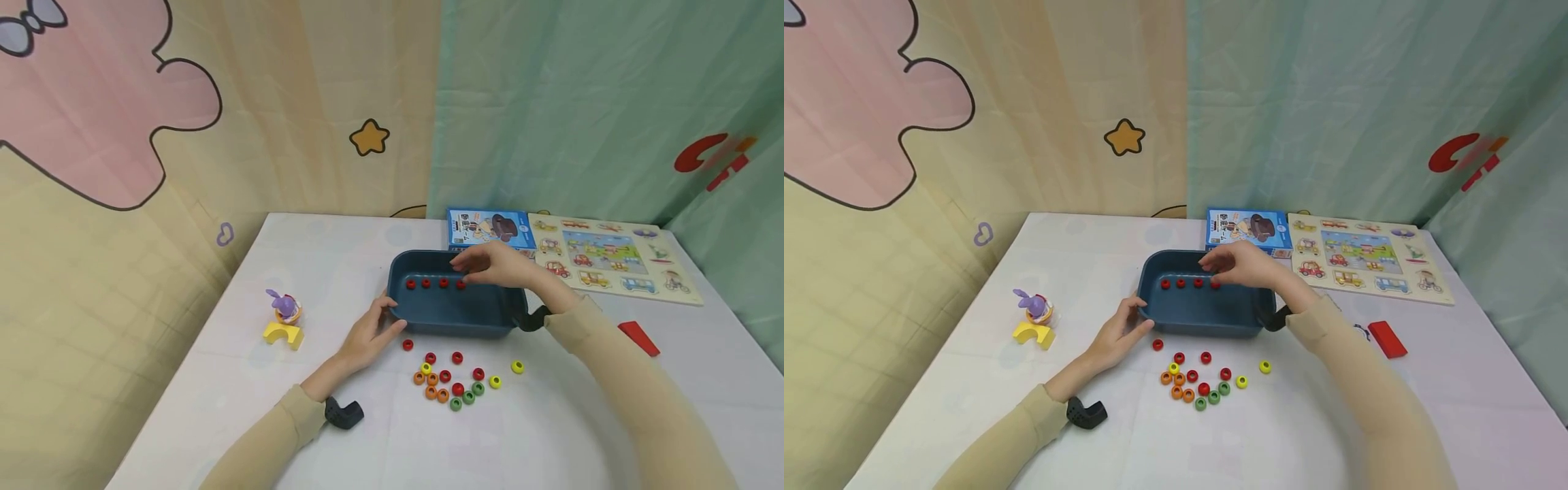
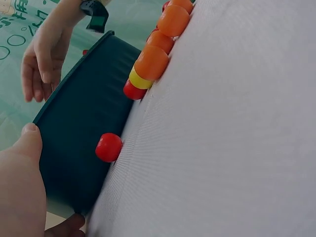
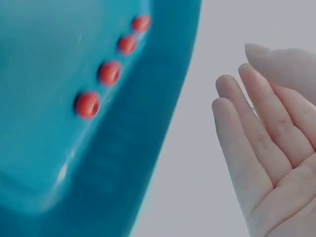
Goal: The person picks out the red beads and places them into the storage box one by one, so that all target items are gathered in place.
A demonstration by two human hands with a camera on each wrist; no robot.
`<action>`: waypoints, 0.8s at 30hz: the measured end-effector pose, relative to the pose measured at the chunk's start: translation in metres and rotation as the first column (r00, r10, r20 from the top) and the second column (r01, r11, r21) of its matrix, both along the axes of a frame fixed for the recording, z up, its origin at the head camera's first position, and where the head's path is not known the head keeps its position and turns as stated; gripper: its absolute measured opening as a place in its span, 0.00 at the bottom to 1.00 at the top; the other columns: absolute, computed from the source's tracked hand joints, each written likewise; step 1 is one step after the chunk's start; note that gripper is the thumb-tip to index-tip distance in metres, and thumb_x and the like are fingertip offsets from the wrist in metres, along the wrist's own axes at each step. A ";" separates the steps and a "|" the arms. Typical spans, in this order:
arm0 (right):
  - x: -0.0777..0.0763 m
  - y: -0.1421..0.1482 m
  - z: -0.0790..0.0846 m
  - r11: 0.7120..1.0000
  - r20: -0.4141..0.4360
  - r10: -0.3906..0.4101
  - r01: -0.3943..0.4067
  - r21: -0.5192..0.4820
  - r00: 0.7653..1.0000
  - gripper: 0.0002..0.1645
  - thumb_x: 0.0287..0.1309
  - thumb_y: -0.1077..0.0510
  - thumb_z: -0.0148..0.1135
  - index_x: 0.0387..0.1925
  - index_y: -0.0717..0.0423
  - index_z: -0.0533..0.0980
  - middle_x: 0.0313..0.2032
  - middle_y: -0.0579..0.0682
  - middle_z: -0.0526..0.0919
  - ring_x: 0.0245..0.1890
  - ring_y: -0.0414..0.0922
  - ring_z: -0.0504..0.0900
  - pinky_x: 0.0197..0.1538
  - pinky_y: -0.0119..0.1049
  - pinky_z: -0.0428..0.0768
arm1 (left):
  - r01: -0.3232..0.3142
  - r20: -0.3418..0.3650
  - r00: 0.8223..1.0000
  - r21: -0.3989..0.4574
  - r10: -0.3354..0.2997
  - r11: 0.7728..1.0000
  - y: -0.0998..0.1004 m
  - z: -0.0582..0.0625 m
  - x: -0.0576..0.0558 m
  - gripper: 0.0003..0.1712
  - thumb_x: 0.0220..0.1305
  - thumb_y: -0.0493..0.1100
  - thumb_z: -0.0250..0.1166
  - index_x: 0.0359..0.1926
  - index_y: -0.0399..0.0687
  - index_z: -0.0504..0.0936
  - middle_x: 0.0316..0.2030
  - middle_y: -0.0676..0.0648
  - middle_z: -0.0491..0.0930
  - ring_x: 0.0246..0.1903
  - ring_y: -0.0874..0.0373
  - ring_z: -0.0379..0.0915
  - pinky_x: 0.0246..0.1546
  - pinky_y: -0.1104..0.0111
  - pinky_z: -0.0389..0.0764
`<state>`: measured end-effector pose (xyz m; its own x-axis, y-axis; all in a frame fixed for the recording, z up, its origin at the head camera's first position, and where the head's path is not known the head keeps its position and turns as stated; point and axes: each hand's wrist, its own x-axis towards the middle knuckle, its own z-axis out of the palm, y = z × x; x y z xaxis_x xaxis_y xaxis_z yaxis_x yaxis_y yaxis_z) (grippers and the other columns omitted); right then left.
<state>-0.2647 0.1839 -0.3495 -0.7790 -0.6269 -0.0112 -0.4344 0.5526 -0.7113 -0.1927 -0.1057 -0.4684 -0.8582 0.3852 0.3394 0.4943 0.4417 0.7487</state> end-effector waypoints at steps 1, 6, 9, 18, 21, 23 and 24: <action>0.008 0.002 0.002 1.000 -0.013 0.010 -0.011 -0.018 1.000 0.20 0.52 0.59 0.63 0.49 0.55 0.74 0.44 0.52 0.79 0.43 0.46 0.78 0.44 0.35 0.76 | -0.004 -0.003 1.000 0.003 0.004 1.000 0.000 0.000 0.000 0.22 0.62 0.54 0.54 0.53 0.55 0.60 0.66 0.46 0.48 0.61 0.57 0.53 0.56 0.61 0.63; 0.051 0.007 0.000 0.981 -0.021 0.100 -0.102 -0.163 0.995 0.20 0.52 0.55 0.62 0.47 0.56 0.74 0.43 0.49 0.80 0.43 0.46 0.78 0.44 0.36 0.76 | -0.008 -0.027 1.000 0.013 0.008 1.000 0.000 0.002 -0.003 0.22 0.62 0.53 0.55 0.53 0.54 0.60 0.66 0.43 0.49 0.57 0.57 0.61 0.53 0.61 0.66; 0.074 0.005 -0.009 0.965 0.007 0.145 -0.140 -0.221 0.989 0.19 0.52 0.58 0.63 0.46 0.60 0.74 0.42 0.50 0.80 0.41 0.45 0.79 0.43 0.37 0.77 | -0.004 -0.030 1.000 0.016 0.004 1.000 0.000 0.002 -0.004 0.22 0.62 0.52 0.55 0.53 0.54 0.60 0.66 0.43 0.49 0.54 0.57 0.64 0.52 0.62 0.68; 0.109 -0.007 -0.041 0.952 0.037 0.161 -0.146 -0.268 0.986 0.15 0.49 0.69 0.62 0.42 0.64 0.75 0.39 0.58 0.80 0.39 0.54 0.78 0.42 0.46 0.76 | 0.000 -0.020 1.000 0.022 0.000 1.000 0.000 -0.001 -0.006 0.22 0.62 0.52 0.55 0.53 0.54 0.60 0.66 0.42 0.49 0.53 0.58 0.65 0.52 0.62 0.68; 0.110 -0.009 -0.049 0.958 0.054 0.131 -0.113 -0.262 0.990 0.15 0.49 0.68 0.63 0.42 0.64 0.75 0.40 0.58 0.80 0.41 0.53 0.77 0.43 0.48 0.75 | 0.001 -0.017 1.000 0.027 -0.001 1.000 0.001 -0.001 -0.005 0.22 0.62 0.52 0.55 0.53 0.54 0.60 0.66 0.42 0.49 0.53 0.57 0.65 0.52 0.62 0.68; 0.109 -0.009 -0.053 0.963 0.053 0.109 -0.092 -0.255 0.993 0.16 0.48 0.67 0.63 0.42 0.65 0.75 0.41 0.58 0.79 0.41 0.53 0.77 0.44 0.48 0.75 | 0.002 -0.012 1.000 0.028 -0.001 1.000 0.001 0.000 -0.004 0.22 0.62 0.52 0.55 0.53 0.53 0.60 0.66 0.42 0.49 0.53 0.57 0.65 0.52 0.62 0.67; 0.109 -0.010 -0.055 0.965 0.055 0.098 -0.081 -0.250 0.994 0.16 0.48 0.66 0.64 0.42 0.64 0.75 0.41 0.58 0.79 0.42 0.53 0.77 0.44 0.48 0.75 | -0.001 -0.009 1.000 0.024 0.001 1.000 0.001 0.000 -0.004 0.22 0.62 0.52 0.55 0.53 0.53 0.60 0.66 0.43 0.49 0.54 0.57 0.65 0.52 0.62 0.67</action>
<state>-0.1559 0.1742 -0.4041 -0.7222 -0.6840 0.1032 -0.4215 0.3169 -0.8496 -0.1963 -0.1048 -0.4685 -0.8553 0.3760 0.3564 0.5008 0.4239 0.7547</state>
